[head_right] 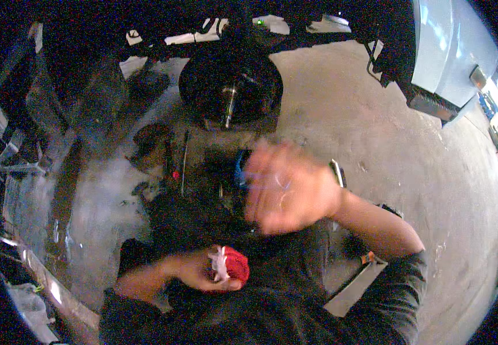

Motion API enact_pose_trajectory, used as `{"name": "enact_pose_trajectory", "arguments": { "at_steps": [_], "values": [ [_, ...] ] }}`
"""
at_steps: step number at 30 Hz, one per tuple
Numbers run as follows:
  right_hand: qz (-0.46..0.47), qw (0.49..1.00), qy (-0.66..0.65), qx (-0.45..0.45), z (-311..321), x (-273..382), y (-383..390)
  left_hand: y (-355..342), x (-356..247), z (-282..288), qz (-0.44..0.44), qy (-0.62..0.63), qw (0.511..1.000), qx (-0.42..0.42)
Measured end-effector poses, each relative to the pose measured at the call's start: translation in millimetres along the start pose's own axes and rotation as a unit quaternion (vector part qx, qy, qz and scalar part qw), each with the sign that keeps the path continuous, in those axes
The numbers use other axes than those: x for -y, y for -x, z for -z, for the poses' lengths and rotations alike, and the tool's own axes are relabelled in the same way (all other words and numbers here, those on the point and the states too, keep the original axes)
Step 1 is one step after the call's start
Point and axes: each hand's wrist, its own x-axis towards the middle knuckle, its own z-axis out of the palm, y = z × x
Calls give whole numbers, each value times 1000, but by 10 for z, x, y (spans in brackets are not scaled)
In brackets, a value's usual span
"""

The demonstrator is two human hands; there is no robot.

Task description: The person sits on the floor and works on a vehicle's wheel hub. They clean their hands with a cloth, put on gloves, and apply grease to the wheel hub components.

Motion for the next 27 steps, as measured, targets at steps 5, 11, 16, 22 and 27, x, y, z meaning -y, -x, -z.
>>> {"name": "enact_pose_trajectory", "arguments": {
  "at_steps": [5,11,16,22,27],
  "values": [
    [-285,915,-249,-138,-405,236,-57,-668,361,-201,-101,139,897,-406],
    [-344,870,-331,-120,-1118,731,-30,-1005,774,82,-175,546,723,-387],
    [-317,802,-506,22,-873,685,404,-948,385,727,-255,561,676,-405],
    [-648,577,-489,-89,-937,202,457,-1187,483,793,-196,259,805,-496],
    [-728,641,-226,-93,-804,-941,1137,-958,916,1024,35,334,762,-554]
  ]
}}
